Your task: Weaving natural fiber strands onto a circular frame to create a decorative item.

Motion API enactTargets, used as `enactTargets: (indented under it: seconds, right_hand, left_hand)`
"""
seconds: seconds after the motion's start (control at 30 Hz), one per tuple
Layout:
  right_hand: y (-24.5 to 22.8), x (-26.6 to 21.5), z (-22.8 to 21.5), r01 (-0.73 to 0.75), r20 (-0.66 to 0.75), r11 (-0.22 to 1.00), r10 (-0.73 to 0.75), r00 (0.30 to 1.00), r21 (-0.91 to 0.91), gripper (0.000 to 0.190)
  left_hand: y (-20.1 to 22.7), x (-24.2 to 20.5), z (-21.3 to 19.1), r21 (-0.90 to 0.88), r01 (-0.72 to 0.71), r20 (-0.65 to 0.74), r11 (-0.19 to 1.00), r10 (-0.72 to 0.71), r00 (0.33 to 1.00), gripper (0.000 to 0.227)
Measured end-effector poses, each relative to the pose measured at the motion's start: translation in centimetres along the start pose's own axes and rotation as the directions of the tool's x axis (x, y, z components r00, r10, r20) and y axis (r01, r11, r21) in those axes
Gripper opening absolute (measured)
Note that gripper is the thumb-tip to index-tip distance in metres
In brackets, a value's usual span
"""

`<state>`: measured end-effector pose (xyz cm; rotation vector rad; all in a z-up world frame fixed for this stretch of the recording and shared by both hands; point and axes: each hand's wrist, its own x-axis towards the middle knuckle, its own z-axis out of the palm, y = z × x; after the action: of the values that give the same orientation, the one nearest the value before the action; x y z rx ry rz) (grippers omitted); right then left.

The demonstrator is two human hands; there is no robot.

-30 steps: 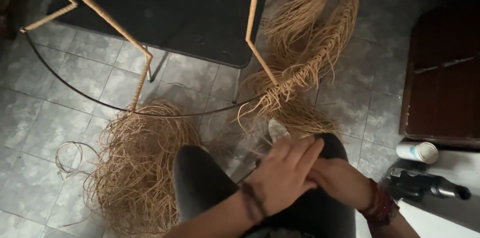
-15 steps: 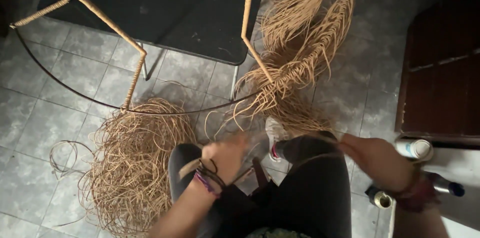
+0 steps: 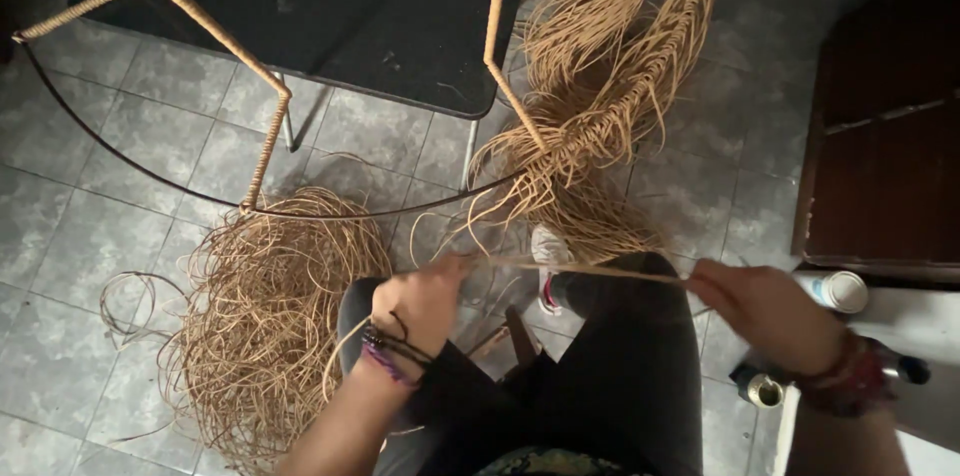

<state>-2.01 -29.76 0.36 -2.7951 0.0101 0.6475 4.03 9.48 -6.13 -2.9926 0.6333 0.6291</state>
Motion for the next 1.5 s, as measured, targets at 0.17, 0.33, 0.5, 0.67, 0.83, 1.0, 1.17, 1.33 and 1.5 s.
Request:
enactTargets:
  seconds: [0.17, 0.33, 0.5, 0.67, 0.83, 1.0, 1.17, 1.33, 1.5]
  right_hand:
    - [-4.6, 1.4, 3.7, 0.233, 0.063, 0.970, -0.229, 0.971, -0.068, 0.024]
    - [-6.8, 1.7, 2.1, 0.316, 0.089, 0.945, -0.324, 0.942, 0.088, 0.022]
    - [-2.0, 1.0, 0.8, 0.052, 0.071, 0.998, -0.053, 0.996, 0.021, 0.022]
    - [-5.7, 1.4, 1.5, 0.010, 0.103, 0.998, -0.017, 0.995, 0.069, 0.038]
    - [-9.2, 2.7, 4.2, 0.412, -0.012, 0.911, -0.412, 0.911, 0.008, 0.022]
    - [-5.8, 2.3, 3.0, 0.204, -0.034, 0.979, -0.205, 0.978, -0.026, 0.029]
    - [-7.4, 3.5, 4.1, 0.250, -0.009, 0.964, -0.252, 0.968, -0.091, 0.030]
    - [-11.9, 4.2, 3.4, 0.384, -0.028, 0.923, -0.383, 0.923, 0.017, 0.026]
    - [-10.3, 4.5, 2.4, 0.420, -0.022, 0.893, -0.422, 0.906, 0.161, 0.015]
  left_hand:
    - [6.3, -1.4, -5.2, -0.456, -0.636, -0.646, 0.622, 0.260, 0.717, 0.064]
    - [11.9, 0.2, -3.2, -0.346, -0.372, -0.303, 0.861, 0.273, 0.913, 0.063]
    - [2.2, 0.9, 3.8, 0.206, -0.222, -0.110, 0.953, 0.248, 0.963, 0.034]
    - [4.1, 0.6, -2.2, -0.309, -0.267, -0.400, 0.913, 0.130, 0.907, 0.040]
    - [11.1, 0.0, 2.6, -0.396, -0.319, -0.300, 0.861, 0.207, 0.931, 0.054]
    - [1.7, -0.7, 0.2, -0.052, -0.421, -0.427, 0.905, 0.361, 0.829, 0.006]
    - [2.2, -0.1, -1.3, -0.150, -0.388, -0.432, 0.909, 0.293, 0.853, 0.054]
    - [6.7, -1.4, -4.1, -0.723, -0.360, -0.244, 0.590, 0.268, 0.932, 0.066]
    - [3.1, -0.4, -0.8, -0.111, -0.446, -0.686, 0.888, 0.256, 0.681, 0.005]
